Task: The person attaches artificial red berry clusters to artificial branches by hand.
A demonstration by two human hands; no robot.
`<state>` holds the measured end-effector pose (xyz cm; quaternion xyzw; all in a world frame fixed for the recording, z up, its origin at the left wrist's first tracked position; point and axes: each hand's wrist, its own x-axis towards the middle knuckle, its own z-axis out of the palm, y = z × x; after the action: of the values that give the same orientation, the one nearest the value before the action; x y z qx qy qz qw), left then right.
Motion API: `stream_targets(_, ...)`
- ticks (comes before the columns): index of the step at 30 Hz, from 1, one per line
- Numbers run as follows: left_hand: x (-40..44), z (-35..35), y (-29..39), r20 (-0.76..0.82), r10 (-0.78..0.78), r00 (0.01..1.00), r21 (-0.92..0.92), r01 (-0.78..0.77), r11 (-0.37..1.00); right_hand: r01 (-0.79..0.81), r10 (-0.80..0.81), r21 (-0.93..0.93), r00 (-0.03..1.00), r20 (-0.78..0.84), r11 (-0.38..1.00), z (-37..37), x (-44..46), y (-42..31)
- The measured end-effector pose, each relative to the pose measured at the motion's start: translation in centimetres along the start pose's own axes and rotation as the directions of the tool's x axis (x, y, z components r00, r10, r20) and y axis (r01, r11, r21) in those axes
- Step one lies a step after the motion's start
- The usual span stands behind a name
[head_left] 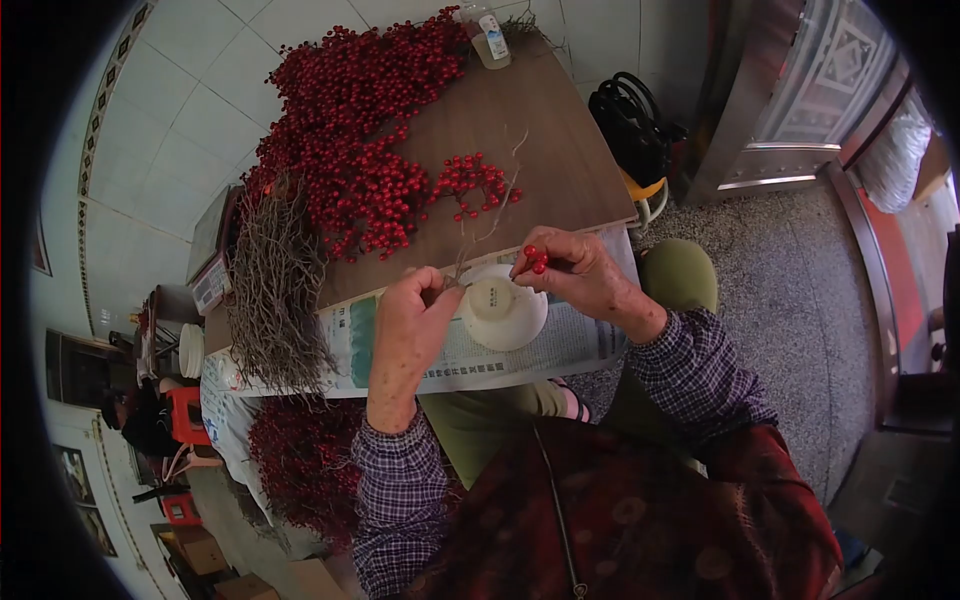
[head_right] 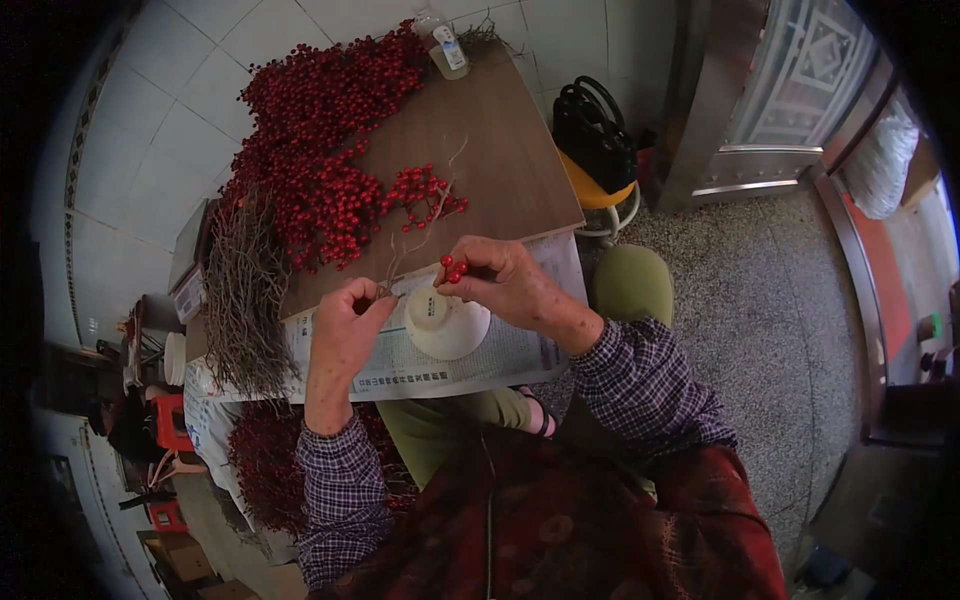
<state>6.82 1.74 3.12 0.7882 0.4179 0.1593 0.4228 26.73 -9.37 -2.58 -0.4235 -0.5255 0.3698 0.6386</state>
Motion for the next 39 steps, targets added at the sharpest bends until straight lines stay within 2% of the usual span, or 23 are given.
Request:
stream_targets(2, -0.3, 0.7, 0.0, -0.122, 0.297, 0.947, 0.279, -0.254, 0.926, -0.012, 0.011, -0.021, 1.0, -0.004, 1.0, 0.2, 0.1, 0.1)
stream_targets(6, -0.6, 0.6, -0.4, -0.147, 0.288, 0.946, 0.315, -0.231, 0.92, 0.016, -0.017, -0.082, 1.0, -0.005, 0.997, 0.2, 0.4, 1.2)
stream_targets(7, -0.6, 0.1, -0.7, -0.091, 0.099, 0.991, 0.005, -0.099, 0.995, 0.037, -0.037, -0.132, 0.999, 0.004, 0.991, 0.2, 0.4, 1.3)
stream_targets(8, -0.7, -0.2, -1.0, 0.018, -0.067, 0.998, -0.291, 0.069, 0.954, 0.039, -0.038, -0.132, 0.999, 0.007, 0.99, 0.3, 0.4, 1.3)
stream_targets(9, -0.8, -0.3, -1.2, 0.012, -0.065, 0.998, -0.293, 0.065, 0.954, 0.01, -0.01, -0.025, 1.0, 0.006, 1.0, 0.6, 0.4, 1.1)
stream_targets(10, -1.1, -0.2, -1.4, 0.029, -0.025, 0.999, -0.425, 0.035, 0.905, -0.019, 0.018, 0.081, 1.0, 0.009, 0.997, 0.7, 0.5, 0.9)
stream_targets(11, -1.3, -0.1, -1.5, 0.044, 0.016, 0.999, -0.549, 0.01, 0.835, -0.017, 0.016, 0.077, 1.0, 0.013, 0.997, 0.8, 0.5, 0.7)
stream_targets(12, -1.6, 0.1, -1.5, 0.041, 0.017, 0.999, -0.553, 0.009, 0.833, -0.062, 0.059, 0.12, 0.998, 0.023, 0.991, 0.9, 0.6, 0.5)
stream_targets(14, -2.2, 0.7, -1.5, 0.095, 0.06, 0.994, -0.699, 0.024, 0.715, -0.108, 0.104, 0.158, 0.994, 0.036, 0.981, 1.4, 0.5, 0.3)
stream_targets(17, -3.1, 1.6, 0.2, 0.067, 0.055, 0.996, -0.735, 0.012, 0.678, -0.057, 0.05, 0.183, 0.998, 0.046, 0.981, 2.3, 0.5, 0.1)
stream_targets(20, -3.3, 2.1, 0.2, 0.023, 0.068, 0.997, -0.766, -0.027, 0.642, 0.023, -0.021, 0.219, 1.0, -0.009, 0.975, 3.1, 0.4, 0.1)
stream_targets(24, -3.2, 1.9, -0.4, 0.025, 0.115, 0.993, -0.76, -0.056, 0.647, -0.041, 0.041, 0.291, 0.999, 0.008, 0.956, 3.2, 0.3, 0.3)
stream_targets(26, -3.4, 1.7, 0.1, 0.057, 0.05, 0.997, -0.734, 0.008, 0.679, -0.078, 0.075, 0.308, 0.997, 0.02, 0.948, 3.2, 0.3, 0.5)
stream_targets(31, -3.2, 1.9, 0.1, 0.064, 0.045, 0.997, -0.747, 0.018, 0.665, -0.133, 0.119, 0.342, 0.991, 0.064, 0.93, 3.0, 0.4, 0.4)
stream_targets(39, -3.2, 2.0, 0.2, 0.088, 0.016, 0.996, -0.726, 0.053, 0.685, -0.138, 0.105, 0.348, 0.988, 0.111, 0.927, 2.6, 0.5, 0.2)
